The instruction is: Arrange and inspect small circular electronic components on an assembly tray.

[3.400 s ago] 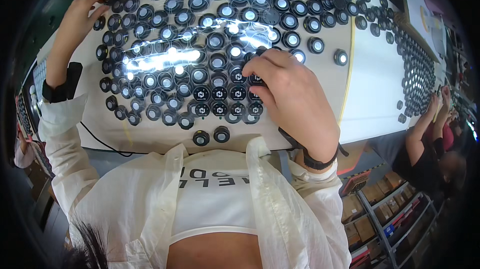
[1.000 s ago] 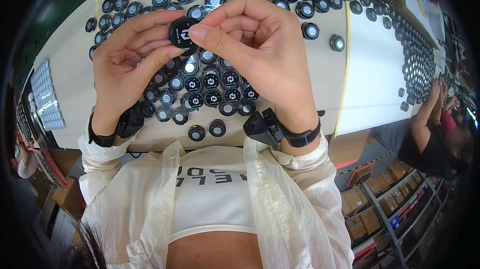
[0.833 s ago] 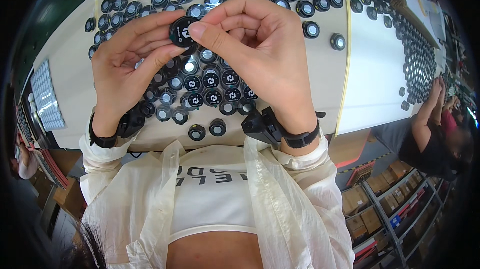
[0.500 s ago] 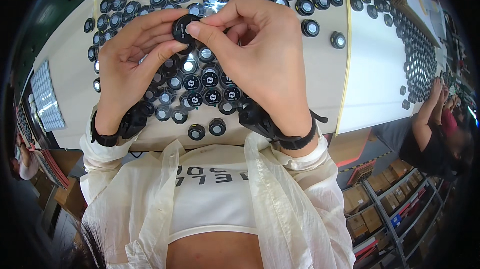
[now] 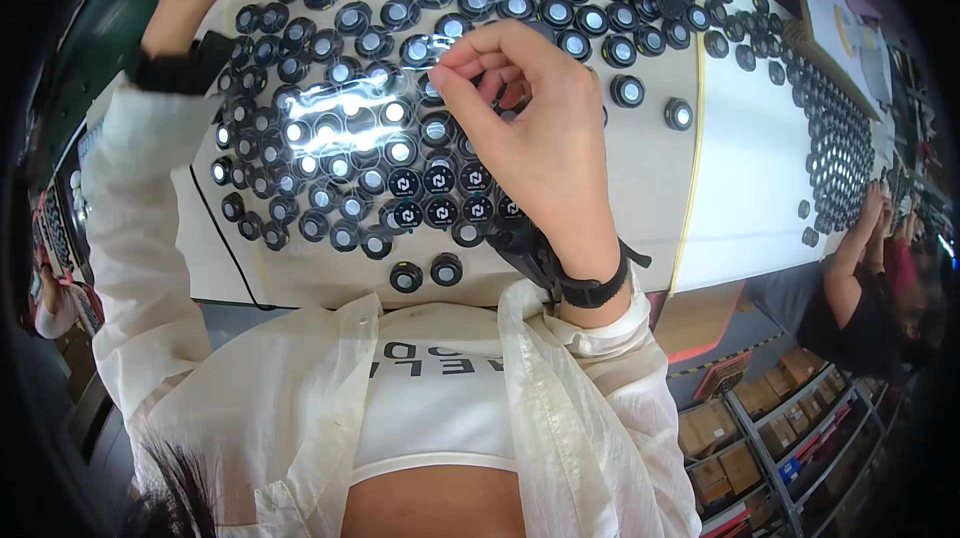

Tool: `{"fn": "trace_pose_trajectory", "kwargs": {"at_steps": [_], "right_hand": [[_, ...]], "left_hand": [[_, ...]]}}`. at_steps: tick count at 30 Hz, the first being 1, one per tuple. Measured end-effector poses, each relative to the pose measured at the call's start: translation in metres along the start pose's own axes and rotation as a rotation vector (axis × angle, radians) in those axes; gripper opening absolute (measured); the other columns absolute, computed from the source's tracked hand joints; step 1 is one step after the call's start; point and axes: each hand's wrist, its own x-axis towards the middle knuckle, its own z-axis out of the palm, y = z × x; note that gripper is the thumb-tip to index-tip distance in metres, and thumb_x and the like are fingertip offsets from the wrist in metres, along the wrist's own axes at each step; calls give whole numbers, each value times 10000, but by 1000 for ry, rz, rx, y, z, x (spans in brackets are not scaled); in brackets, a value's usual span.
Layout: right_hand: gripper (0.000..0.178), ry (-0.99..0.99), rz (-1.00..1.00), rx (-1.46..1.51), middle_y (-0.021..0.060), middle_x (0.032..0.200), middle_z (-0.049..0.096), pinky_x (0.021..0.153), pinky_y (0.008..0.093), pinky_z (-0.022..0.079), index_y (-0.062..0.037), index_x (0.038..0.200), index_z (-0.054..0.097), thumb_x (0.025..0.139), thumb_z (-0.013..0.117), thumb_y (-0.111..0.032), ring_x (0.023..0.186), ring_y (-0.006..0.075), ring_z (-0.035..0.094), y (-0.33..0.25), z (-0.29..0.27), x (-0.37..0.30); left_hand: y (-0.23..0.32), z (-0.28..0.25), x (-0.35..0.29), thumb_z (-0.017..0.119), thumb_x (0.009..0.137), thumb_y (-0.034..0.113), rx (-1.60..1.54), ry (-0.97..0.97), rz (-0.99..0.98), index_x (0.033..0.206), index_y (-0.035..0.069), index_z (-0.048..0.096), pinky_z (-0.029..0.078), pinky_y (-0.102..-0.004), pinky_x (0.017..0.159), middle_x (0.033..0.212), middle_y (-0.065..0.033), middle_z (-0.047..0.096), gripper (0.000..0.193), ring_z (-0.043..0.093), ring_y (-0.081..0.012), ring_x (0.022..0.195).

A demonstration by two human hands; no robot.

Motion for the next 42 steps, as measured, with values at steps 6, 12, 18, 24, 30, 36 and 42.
{"fn": "trace_pose_trajectory", "kwargs": {"at_steps": [6,12,18,24,30,36,42], "right_hand": [[113,-32,107,-97,65,785,677,606,264,461,-13,934,683,830,719,-34,669,127,591,3,-19,-9],[184,-249,50,-385,121,834,644,643,364,487,-14,935,673,762,727,17,705,269,605,6,-38,-24],[209,-454,0,-488,98,860,661,670,332,512,-23,923,671,738,765,4,752,245,639,-3,-27,-29],[185,-389,5,-534,96,794,668,625,336,507,-14,863,680,712,789,-12,699,247,642,-3,-24,-30],[101,-414,99,-553,111,753,679,658,398,511,-45,780,698,714,774,-43,708,306,662,-1,-25,-22],[142,-529,63,-557,108,728,661,744,426,499,-48,796,671,705,780,-57,784,324,633,7,-24,-15],[74,-462,0,-667,120,744,657,685,415,503,-40,774,666,742,732,-33,753,328,635,-17,-20,-23]], "left_hand": [[-36,26,20,708,843,223,256,73,49,1053,-53,665,539,-414,840,958,-253,699,350,683,-372,918],[23,35,-14,685,867,402,457,-79,-143,951,-27,644,537,-455,794,891,-238,695,439,678,-392,897],[17,22,-29,752,812,295,200,-88,-139,907,3,640,526,-455,731,859,-210,692,327,669,-397,834],[60,25,-68,766,775,108,-253,-43,237,996,2,655,524,-379,761,955,-161,661,269,668,-306,865],[97,73,-115,761,777,76,-490,-143,315,1082,7,628,512,-368,845,1104,-116,586,339,612,-314,1008],[88,88,-113,792,730,122,-481,-44,354,1052,15,703,513,-369,814,1002,-91,611,351,630,-290,917],[91,81,-113,794,730,128,-436,-66,314,1039,32,725,504,-379,781,942,-89,615,330,632,-277,877]]}}
